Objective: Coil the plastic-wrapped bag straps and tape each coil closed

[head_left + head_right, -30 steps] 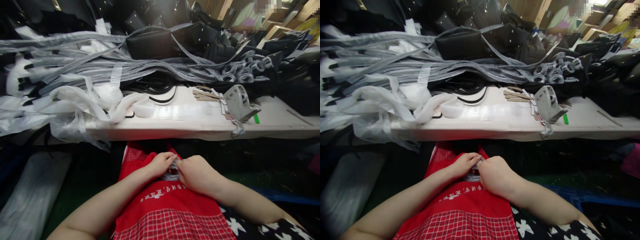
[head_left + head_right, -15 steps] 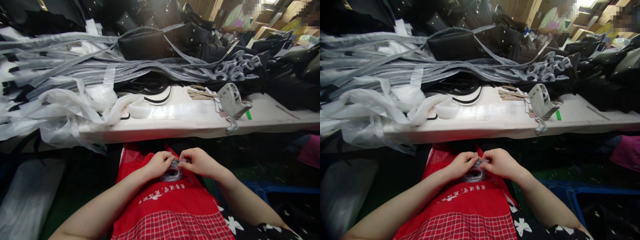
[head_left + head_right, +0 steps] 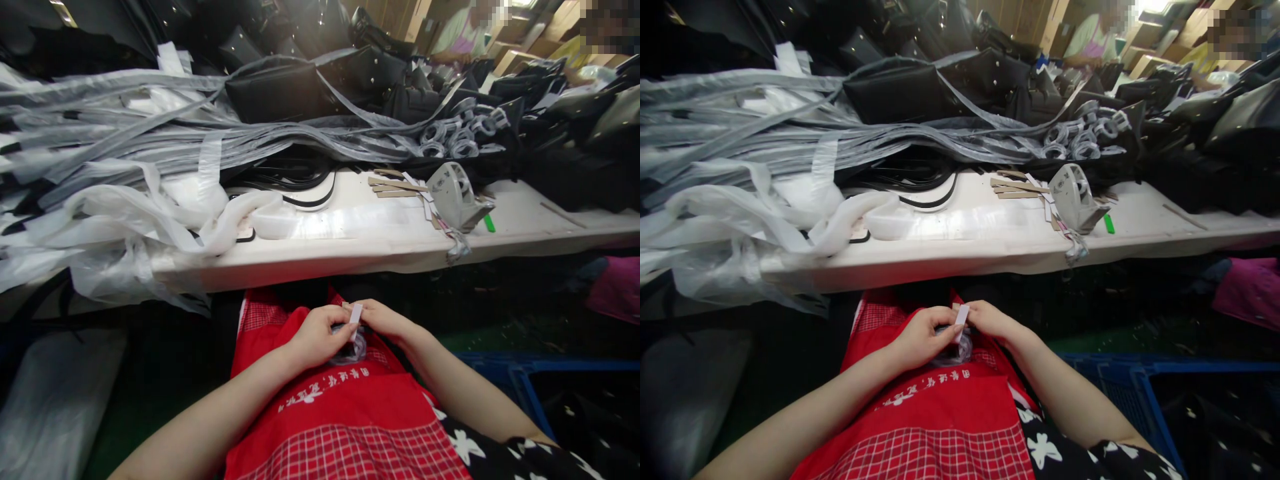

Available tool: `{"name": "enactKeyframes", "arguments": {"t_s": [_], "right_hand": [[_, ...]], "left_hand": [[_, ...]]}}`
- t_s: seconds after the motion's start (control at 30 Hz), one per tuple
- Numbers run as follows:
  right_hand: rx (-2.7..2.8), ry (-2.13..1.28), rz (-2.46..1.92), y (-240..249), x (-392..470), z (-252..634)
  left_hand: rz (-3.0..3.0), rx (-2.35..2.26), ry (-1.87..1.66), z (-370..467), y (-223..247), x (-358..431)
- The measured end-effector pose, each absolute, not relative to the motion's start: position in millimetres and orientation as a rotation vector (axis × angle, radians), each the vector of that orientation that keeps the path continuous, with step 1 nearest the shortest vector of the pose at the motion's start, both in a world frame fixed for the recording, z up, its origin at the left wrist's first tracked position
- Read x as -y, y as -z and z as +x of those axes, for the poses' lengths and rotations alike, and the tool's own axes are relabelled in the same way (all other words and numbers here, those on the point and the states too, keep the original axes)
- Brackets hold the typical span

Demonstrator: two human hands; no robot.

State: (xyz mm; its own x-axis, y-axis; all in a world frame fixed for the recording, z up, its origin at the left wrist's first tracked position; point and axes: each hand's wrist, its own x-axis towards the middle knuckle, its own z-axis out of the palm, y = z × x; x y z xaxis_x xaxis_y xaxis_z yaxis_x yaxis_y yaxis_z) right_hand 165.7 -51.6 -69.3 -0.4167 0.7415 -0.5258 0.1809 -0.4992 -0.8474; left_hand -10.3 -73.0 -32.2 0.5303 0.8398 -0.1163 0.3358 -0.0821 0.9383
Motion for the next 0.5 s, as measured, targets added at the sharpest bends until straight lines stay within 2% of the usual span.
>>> {"name": "enactKeyframes", "arguments": {"t_s": [0.13, 0.33, 0.5], "right_hand": [[1.246, -1.832, -1.382, 70.7, 59.8, 158.2], [1.69, -1.297, -1.459, 48.2, 64.6, 164.6], [1.858, -1.5, -1.341, 32.9, 57.7, 175.7]], "left_hand": [[1.676, -1.078, -0.667, -12.0, 28.6, 77.9], [1.614, -1.212, -0.61, -12.3, 25.2, 79.3], [1.502, -1.272, -0.583, -6.2, 31.4, 79.6]]}}
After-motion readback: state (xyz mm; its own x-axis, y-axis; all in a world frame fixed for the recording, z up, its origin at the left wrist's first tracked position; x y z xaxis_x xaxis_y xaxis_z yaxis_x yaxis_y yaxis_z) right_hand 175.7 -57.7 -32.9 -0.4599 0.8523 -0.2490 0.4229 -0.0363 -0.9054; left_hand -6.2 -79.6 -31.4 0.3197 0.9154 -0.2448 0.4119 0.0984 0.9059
